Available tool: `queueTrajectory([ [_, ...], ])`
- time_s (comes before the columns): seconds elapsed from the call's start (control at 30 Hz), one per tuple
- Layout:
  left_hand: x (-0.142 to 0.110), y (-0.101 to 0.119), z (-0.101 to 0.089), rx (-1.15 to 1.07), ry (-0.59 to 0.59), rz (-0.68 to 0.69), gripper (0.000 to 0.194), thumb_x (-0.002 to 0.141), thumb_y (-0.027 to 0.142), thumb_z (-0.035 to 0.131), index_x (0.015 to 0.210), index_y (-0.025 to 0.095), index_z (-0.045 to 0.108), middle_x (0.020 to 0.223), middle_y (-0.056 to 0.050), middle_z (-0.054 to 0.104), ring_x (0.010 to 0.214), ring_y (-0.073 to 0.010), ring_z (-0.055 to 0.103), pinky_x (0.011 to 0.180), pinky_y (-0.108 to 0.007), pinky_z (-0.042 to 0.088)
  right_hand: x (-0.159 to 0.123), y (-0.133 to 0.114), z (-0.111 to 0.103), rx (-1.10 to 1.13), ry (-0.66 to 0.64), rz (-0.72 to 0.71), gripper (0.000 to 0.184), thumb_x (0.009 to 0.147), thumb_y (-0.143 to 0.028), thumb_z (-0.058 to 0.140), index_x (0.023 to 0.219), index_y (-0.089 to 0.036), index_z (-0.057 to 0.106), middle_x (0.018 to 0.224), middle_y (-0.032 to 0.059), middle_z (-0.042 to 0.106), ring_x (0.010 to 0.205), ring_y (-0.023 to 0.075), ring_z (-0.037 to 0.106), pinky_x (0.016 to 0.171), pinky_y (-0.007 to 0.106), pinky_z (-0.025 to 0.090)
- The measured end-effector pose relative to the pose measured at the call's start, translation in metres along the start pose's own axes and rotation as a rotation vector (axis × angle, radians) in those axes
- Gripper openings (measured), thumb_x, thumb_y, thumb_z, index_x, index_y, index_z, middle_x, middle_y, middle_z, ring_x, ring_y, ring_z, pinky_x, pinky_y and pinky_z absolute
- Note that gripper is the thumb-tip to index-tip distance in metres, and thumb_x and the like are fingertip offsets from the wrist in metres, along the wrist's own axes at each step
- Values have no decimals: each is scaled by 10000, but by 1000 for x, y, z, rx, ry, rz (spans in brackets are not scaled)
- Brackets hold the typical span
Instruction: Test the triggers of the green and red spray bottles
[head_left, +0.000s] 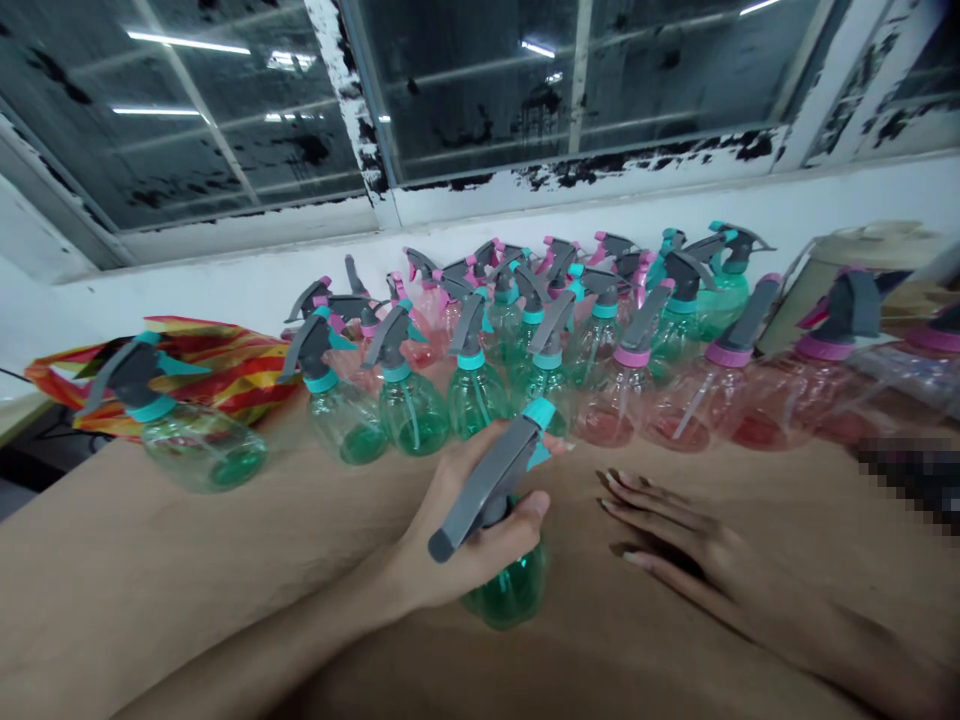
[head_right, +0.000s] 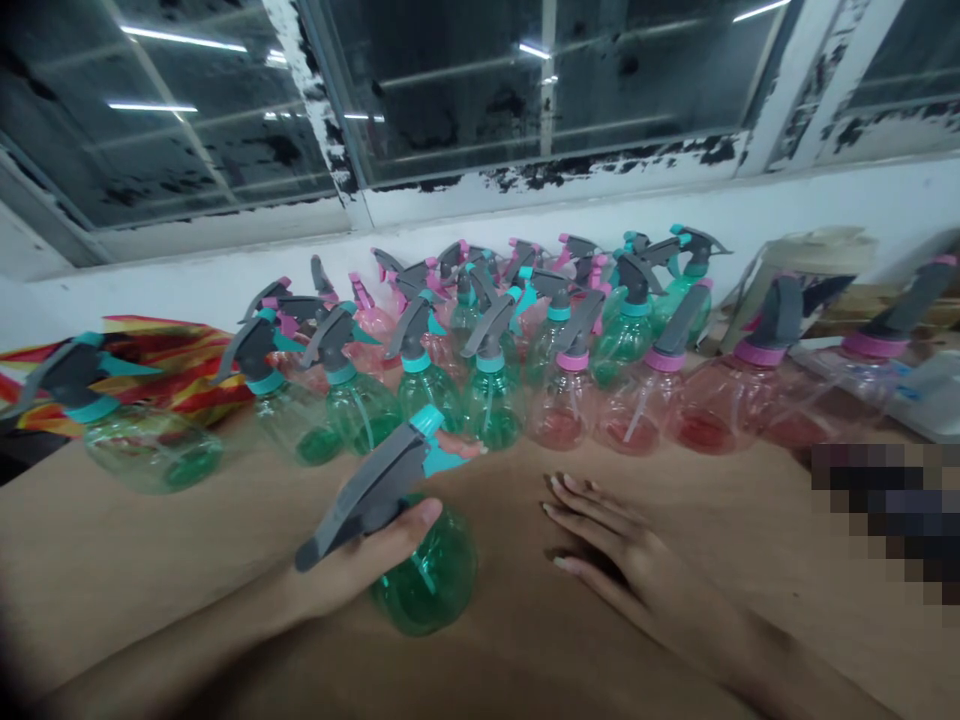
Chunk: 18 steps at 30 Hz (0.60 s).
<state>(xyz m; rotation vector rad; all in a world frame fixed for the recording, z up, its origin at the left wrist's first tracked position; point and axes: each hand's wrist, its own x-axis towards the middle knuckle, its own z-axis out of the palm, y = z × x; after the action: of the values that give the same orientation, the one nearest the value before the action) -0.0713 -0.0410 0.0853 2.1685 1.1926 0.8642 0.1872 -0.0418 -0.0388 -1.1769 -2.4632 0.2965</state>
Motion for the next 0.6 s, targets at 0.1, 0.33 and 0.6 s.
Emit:
queueTrajectory([
  [0.1,2,1,0,-7,32,41,248,724,290,493,953,237,572,600,38,510,425,-112,380,477,-256,426,0,0,0,26,16,5,462,876,-373,484,1325,-277,431,1401,15,412,1283,233,359,1047,449,343],
  [0.33,0,-2,2,-35,43,110,70,775,265,502,779,200,528,734,-16,629,636,-152,608,566,-250,491,0,2,2,27,26,-6,457,875,-371,486,1317,-266,443,1398,21,417,1284,234,359,1043,447,350],
  [0.6,-3,-2,2,7,-4,37,359,805,358,484,1132,216,528,628,25,584,482,-134,532,528,-267,478,0,1,0,-5,-7,1,461,892,-387,453,1331,-248,423,1415,24,392,1298,220,339,1054,444,339],
])
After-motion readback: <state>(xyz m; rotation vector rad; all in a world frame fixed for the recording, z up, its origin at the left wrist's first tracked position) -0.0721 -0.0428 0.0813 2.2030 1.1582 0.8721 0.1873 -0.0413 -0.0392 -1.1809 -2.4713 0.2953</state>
